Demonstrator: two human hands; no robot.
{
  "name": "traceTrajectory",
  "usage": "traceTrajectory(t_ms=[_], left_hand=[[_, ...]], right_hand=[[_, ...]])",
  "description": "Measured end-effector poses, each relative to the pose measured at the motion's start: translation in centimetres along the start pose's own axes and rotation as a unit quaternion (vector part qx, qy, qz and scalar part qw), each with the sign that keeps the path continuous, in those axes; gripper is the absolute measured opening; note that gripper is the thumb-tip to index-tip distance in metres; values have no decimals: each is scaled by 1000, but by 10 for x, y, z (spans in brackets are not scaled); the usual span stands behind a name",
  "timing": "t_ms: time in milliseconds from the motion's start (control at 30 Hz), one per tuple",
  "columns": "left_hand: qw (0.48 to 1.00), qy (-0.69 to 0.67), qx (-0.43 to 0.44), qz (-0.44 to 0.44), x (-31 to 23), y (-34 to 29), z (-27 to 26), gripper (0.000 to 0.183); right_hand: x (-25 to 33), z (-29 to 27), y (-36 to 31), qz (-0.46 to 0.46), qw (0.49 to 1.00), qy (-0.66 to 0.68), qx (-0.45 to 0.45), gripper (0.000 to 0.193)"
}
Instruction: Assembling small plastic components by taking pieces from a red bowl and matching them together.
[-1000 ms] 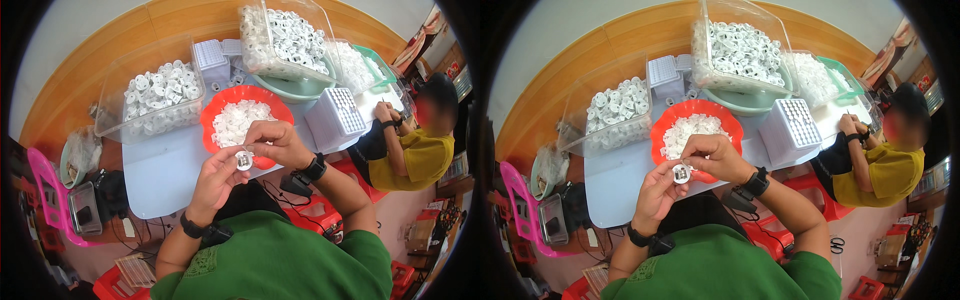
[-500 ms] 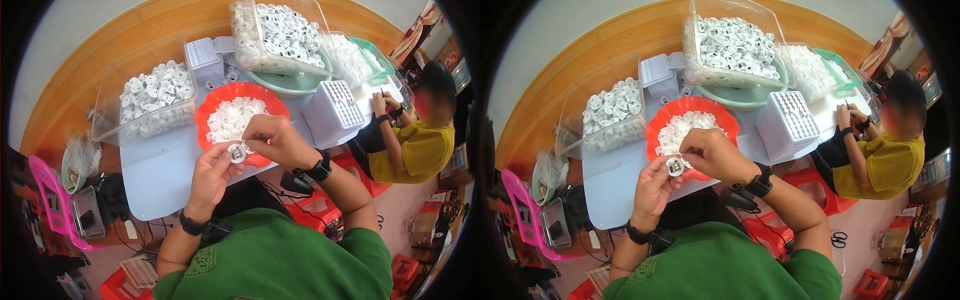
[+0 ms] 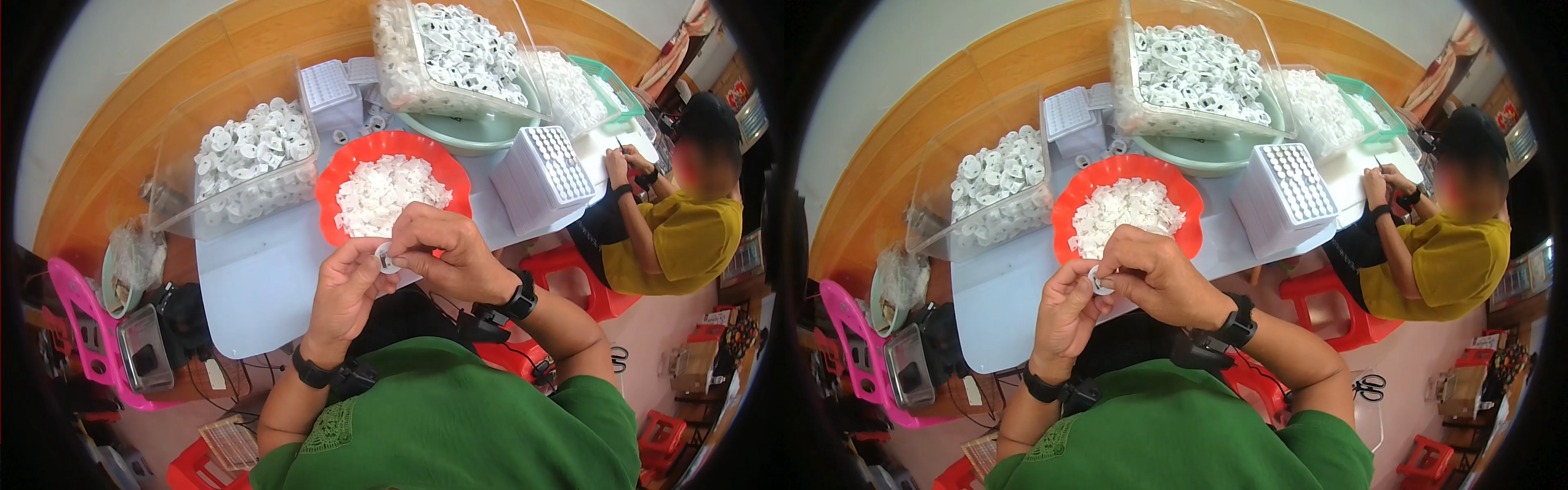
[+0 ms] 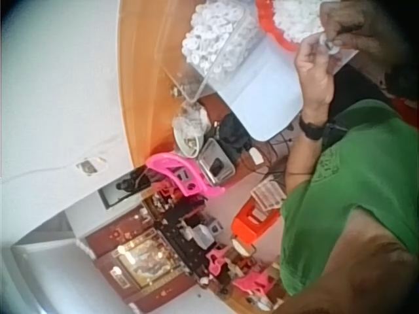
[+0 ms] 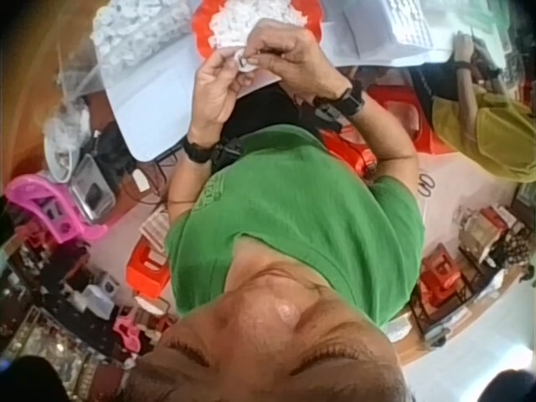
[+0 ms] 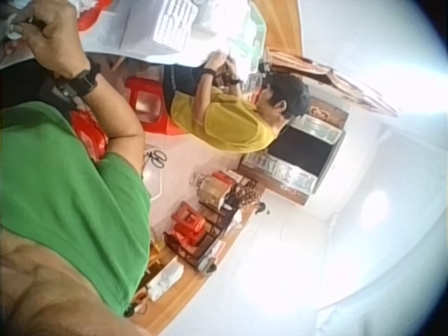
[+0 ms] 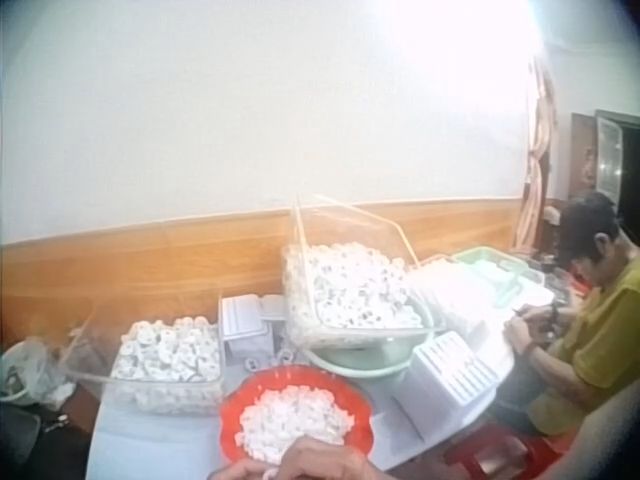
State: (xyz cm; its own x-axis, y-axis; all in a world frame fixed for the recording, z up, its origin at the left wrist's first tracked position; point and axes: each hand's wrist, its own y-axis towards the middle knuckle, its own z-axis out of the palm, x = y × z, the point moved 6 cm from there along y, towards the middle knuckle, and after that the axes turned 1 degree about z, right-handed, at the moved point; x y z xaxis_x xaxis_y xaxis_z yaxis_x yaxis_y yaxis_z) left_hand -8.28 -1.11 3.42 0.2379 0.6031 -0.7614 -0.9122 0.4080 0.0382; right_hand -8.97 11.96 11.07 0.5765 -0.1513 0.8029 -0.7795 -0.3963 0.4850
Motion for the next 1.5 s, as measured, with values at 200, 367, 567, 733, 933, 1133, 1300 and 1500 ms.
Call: traceTrajectory(t_ms=[200, 367, 567, 733, 933, 1133, 1300, 1500], left_hand=[[1000, 9, -13, -3, 1, -4, 3, 24], [1000, 7, -10, 0, 0, -5, 5, 23], [1000, 17, -20, -15, 3, -6, 7, 22], [998, 54, -28, -10, 8, -5, 4, 21], [998, 38, -41, -12, 8, -3, 3, 22], [998, 39, -32, -30, 7, -3, 3, 23], [998, 39, -31, -27, 6, -3, 4, 23], [998, 47, -37, -20, 2, -3, 4, 23]], right_hand=[[-2, 3, -9, 38, 998, 29, -33, 12], [0, 3, -13, 23, 999, 12, -42, 13], [4, 3, -17, -7, 995, -72, -62, 14], [1, 5, -21, -3, 991, -113, -69, 13], [2, 3, -21, 2, 991, -113, -72, 12], [5, 1, -18, -4, 996, -79, -42, 13], [3, 2, -18, 0, 996, -85, -33, 13], [7, 2, -14, -13, 995, -100, -21, 13]])
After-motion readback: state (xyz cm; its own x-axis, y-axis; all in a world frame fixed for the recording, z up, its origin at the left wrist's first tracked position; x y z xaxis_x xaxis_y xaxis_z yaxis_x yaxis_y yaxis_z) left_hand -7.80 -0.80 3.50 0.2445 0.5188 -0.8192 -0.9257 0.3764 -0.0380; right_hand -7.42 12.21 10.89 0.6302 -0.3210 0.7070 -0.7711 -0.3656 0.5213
